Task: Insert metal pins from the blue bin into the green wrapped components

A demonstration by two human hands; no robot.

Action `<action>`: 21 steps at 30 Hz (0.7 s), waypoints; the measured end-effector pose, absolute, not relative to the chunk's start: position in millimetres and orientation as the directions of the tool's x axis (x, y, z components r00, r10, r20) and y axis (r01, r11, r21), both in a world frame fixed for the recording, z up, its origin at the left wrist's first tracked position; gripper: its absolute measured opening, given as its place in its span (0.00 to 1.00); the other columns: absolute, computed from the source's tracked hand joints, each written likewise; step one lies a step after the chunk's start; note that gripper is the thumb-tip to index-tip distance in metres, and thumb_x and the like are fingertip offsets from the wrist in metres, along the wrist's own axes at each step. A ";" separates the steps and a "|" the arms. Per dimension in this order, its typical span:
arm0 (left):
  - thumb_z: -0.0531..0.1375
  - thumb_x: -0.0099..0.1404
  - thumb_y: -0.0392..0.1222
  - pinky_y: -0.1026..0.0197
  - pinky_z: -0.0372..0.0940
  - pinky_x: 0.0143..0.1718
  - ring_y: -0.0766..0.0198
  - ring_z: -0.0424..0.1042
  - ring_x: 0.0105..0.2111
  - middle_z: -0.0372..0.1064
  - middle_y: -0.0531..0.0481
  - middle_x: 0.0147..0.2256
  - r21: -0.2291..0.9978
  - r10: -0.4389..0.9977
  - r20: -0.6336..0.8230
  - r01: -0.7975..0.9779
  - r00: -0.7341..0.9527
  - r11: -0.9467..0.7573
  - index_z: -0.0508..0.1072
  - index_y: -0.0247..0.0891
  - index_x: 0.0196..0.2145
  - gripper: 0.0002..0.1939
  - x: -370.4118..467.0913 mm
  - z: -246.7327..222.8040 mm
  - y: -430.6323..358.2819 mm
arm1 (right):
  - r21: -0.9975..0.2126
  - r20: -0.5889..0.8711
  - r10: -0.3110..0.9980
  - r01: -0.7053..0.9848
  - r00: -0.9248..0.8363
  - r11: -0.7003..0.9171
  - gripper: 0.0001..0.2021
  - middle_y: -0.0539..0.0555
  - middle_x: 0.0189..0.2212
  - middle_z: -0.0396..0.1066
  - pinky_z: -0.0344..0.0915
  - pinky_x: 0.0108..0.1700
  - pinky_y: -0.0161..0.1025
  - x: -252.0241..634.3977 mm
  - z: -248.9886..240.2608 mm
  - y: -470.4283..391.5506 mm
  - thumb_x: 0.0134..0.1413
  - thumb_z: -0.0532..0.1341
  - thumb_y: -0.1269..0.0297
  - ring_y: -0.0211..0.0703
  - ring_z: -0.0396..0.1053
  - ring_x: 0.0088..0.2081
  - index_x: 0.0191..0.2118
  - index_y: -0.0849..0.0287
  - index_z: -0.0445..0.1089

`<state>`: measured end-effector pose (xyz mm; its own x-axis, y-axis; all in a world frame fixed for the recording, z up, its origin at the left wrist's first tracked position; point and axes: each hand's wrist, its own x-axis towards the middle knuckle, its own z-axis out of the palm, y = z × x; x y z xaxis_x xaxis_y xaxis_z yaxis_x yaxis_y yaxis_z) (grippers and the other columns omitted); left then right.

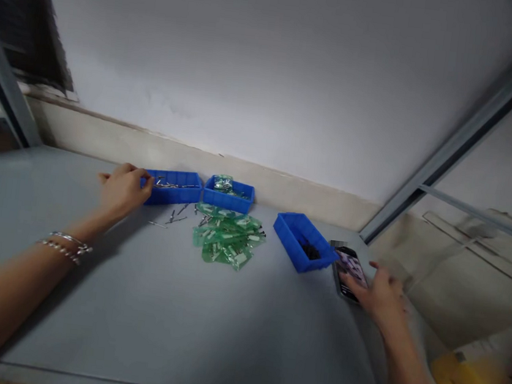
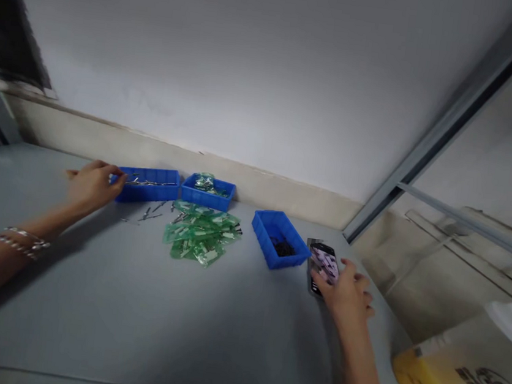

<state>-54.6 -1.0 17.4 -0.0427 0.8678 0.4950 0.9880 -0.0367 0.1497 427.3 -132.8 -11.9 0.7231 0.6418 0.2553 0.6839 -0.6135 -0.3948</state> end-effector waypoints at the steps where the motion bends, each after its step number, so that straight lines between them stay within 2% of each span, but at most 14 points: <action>1: 0.42 0.72 0.48 0.48 0.53 0.46 0.52 0.62 0.45 0.61 0.43 0.42 0.133 0.873 0.487 0.990 -0.025 -0.045 0.68 0.31 0.44 0.21 -55.0 16.4 -1.4 | -0.349 0.202 0.656 0.680 0.727 -0.645 0.38 0.71 0.54 0.59 0.60 0.46 0.63 425.8 -17.6 -134.7 0.42 0.59 0.42 0.73 0.61 0.53 0.58 0.57 0.57; 4: 0.40 0.73 0.48 0.47 0.54 0.47 0.51 0.61 0.47 0.60 0.42 0.43 0.101 0.882 0.470 0.993 0.007 -0.062 0.67 0.30 0.46 0.23 -55.6 16.0 -2.2 | -0.278 0.104 0.704 0.701 0.702 -0.657 0.40 0.70 0.57 0.55 0.58 0.49 0.62 415.7 -23.6 -137.5 0.44 0.57 0.40 0.74 0.61 0.54 0.62 0.55 0.52; 6: 0.42 0.72 0.47 0.46 0.54 0.47 0.50 0.61 0.47 0.61 0.40 0.43 0.119 0.889 0.458 0.991 0.005 -0.067 0.68 0.28 0.46 0.22 -56.2 16.4 -0.8 | -0.251 0.074 0.717 0.709 0.693 -0.659 0.39 0.71 0.58 0.53 0.57 0.50 0.61 409.4 -21.5 -137.1 0.47 0.54 0.42 0.74 0.60 0.54 0.63 0.55 0.50; 12: 0.46 0.70 0.48 0.40 0.52 0.49 0.45 0.60 0.48 0.61 0.35 0.44 0.209 0.895 0.442 0.977 -0.053 -0.045 0.68 0.25 0.46 0.23 -56.7 13.8 2.6 | -0.205 0.105 0.703 0.707 0.703 -0.677 0.37 0.71 0.56 0.54 0.56 0.51 0.60 401.7 -19.0 -135.8 0.49 0.55 0.48 0.74 0.61 0.53 0.63 0.59 0.50; 15: 0.45 0.71 0.49 0.38 0.51 0.51 0.47 0.61 0.48 0.62 0.37 0.46 0.272 0.868 0.493 0.959 -0.065 -0.082 0.67 0.27 0.49 0.23 -53.4 19.2 1.1 | -0.190 0.147 0.692 0.707 0.706 -0.681 0.35 0.71 0.54 0.56 0.56 0.50 0.61 403.1 -24.2 -138.1 0.49 0.54 0.48 0.73 0.62 0.52 0.61 0.59 0.53; 18: 0.51 0.68 0.47 0.48 0.58 0.48 0.58 0.65 0.40 0.65 0.41 0.45 0.434 0.780 0.614 0.877 -0.122 -0.205 0.69 0.28 0.47 0.19 -48.6 45.4 0.6 | -0.192 0.208 0.690 0.720 0.693 -0.666 0.34 0.69 0.53 0.57 0.57 0.48 0.62 406.6 -29.6 -142.7 0.49 0.54 0.47 0.71 0.63 0.51 0.60 0.57 0.55; 21: 0.57 0.65 0.48 0.58 0.64 0.43 0.65 0.65 0.36 0.70 0.49 0.40 0.562 0.609 0.760 0.701 -0.228 -0.439 0.72 0.31 0.44 0.17 -44.8 88.9 -5.3 | -0.215 0.197 0.674 0.702 0.712 -0.679 0.34 0.66 0.53 0.57 0.58 0.48 0.61 406.4 -31.6 -151.7 0.47 0.55 0.48 0.69 0.62 0.51 0.60 0.56 0.56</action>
